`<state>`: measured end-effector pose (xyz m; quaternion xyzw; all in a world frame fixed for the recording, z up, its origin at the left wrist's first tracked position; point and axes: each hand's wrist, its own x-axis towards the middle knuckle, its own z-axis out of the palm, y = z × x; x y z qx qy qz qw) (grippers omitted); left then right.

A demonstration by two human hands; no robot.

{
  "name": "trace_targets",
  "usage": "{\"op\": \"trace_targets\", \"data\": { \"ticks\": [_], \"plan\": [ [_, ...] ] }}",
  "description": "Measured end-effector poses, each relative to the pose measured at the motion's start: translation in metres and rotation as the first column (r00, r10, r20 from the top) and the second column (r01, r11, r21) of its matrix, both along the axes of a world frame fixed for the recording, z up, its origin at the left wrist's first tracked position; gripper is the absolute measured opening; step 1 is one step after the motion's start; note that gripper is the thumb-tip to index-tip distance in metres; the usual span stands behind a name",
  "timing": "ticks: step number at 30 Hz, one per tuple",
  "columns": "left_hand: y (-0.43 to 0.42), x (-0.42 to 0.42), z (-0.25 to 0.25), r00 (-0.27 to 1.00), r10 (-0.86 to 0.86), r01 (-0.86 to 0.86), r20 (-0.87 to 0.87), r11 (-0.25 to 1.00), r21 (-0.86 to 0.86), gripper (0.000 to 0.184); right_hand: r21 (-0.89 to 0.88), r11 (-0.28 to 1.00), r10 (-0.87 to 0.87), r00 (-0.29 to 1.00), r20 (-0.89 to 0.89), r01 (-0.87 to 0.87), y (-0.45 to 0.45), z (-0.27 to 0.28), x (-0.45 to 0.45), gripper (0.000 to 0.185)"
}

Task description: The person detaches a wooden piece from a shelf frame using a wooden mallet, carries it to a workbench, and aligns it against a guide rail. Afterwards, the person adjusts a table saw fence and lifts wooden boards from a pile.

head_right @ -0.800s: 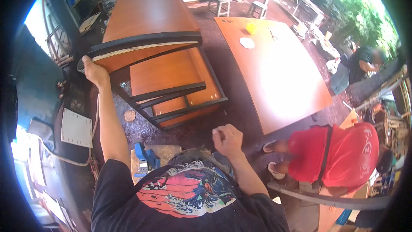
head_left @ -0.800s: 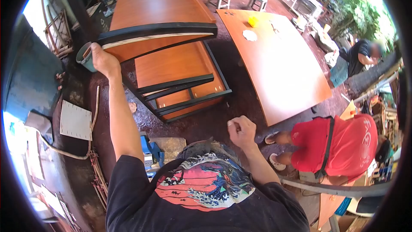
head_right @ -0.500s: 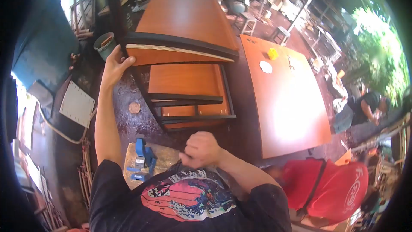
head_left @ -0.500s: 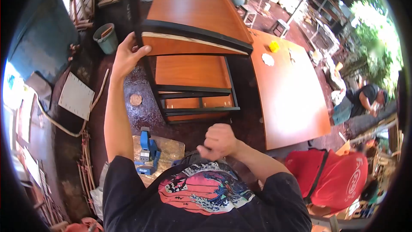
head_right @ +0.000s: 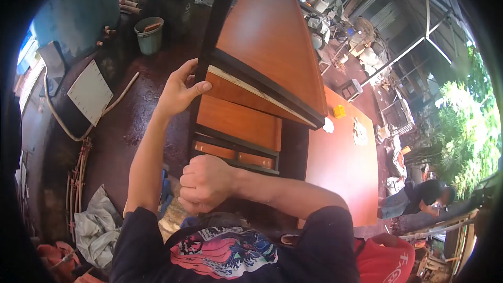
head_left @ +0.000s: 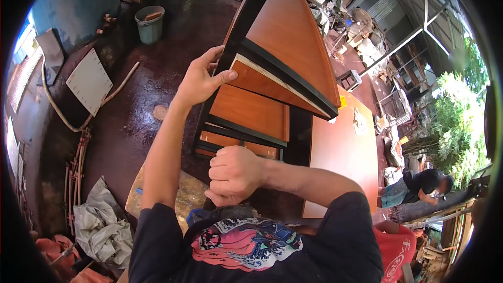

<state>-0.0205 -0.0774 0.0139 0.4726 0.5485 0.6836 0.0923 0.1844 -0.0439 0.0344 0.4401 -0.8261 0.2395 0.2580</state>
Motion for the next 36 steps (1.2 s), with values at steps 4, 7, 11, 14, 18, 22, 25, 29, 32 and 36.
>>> {"op": "trace_targets", "data": {
  "ticks": [4, 7, 11, 14, 18, 22, 25, 29, 32, 36],
  "plan": [
    [0.01, 0.017, -0.016, 0.992, 0.021, -0.038, 0.122, 0.99, 0.139, 0.071, -0.05, 0.983, -0.178, 0.984, 0.032, 0.179, 0.007, -0.015, 0.031, 0.04],
    [0.017, 0.026, -0.02, 0.986, 0.023, -0.06, 0.167, 0.975, 0.214, 0.074, -0.063, 0.912, -0.399, 0.912, 0.097, 0.406, 0.013, -0.036, 0.075, 0.041],
    [0.019, 0.007, -0.048, 0.992, 0.017, -0.04, 0.124, 0.982, 0.186, 0.079, -0.069, 0.738, -0.645, 0.732, 0.219, 0.671, 0.023, -0.089, 0.143, 0.032],
    [0.014, 0.012, -0.04, 0.992, 0.004, -0.025, 0.126, 0.985, 0.17, 0.082, -0.071, 0.551, -0.788, 0.546, 0.283, 0.832, 0.017, -0.116, 0.189, 0.032],
    [0.015, 0.015, -0.048, 0.992, 0.051, -0.069, 0.115, 0.986, 0.15, 0.081, -0.064, 0.381, -0.859, 0.378, 0.345, 0.922, 0.002, -0.13, 0.22, 0.033],
    [0.016, 0.023, -0.05, 0.979, 0.028, -0.056, 0.2, 0.989, 0.136, 0.077, -0.065, 0.309, -0.874, 0.311, 0.375, 0.949, -0.004, -0.132, 0.224, 0.033],
    [0.012, 0.022, -0.053, 0.983, 0.099, -0.122, 0.154, 0.982, 0.144, 0.079, -0.055, 0.304, -0.877, 0.302, 0.373, 0.951, -0.004, -0.131, 0.218, 0.034],
    [0.014, 0.022, -0.063, 0.986, 0.077, -0.11, 0.151, 0.968, 0.227, 0.084, -0.041, 0.264, -0.888, 0.26, 0.379, 0.964, 0.001, -0.127, 0.219, 0.033],
    [0.011, 0.027, -0.059, 0.979, 0.083, -0.123, 0.187, 0.968, 0.217, 0.083, -0.036, 0.265, -0.897, 0.26, 0.358, 0.964, 0.006, -0.124, 0.219, 0.033],
    [0.015, 0.028, -0.061, 0.978, 0.103, -0.145, 0.184, 0.962, 0.231, 0.08, -0.045, 0.255, -0.91, 0.256, 0.325, 0.966, 0.007, -0.117, 0.217, 0.033]
  ]
}}
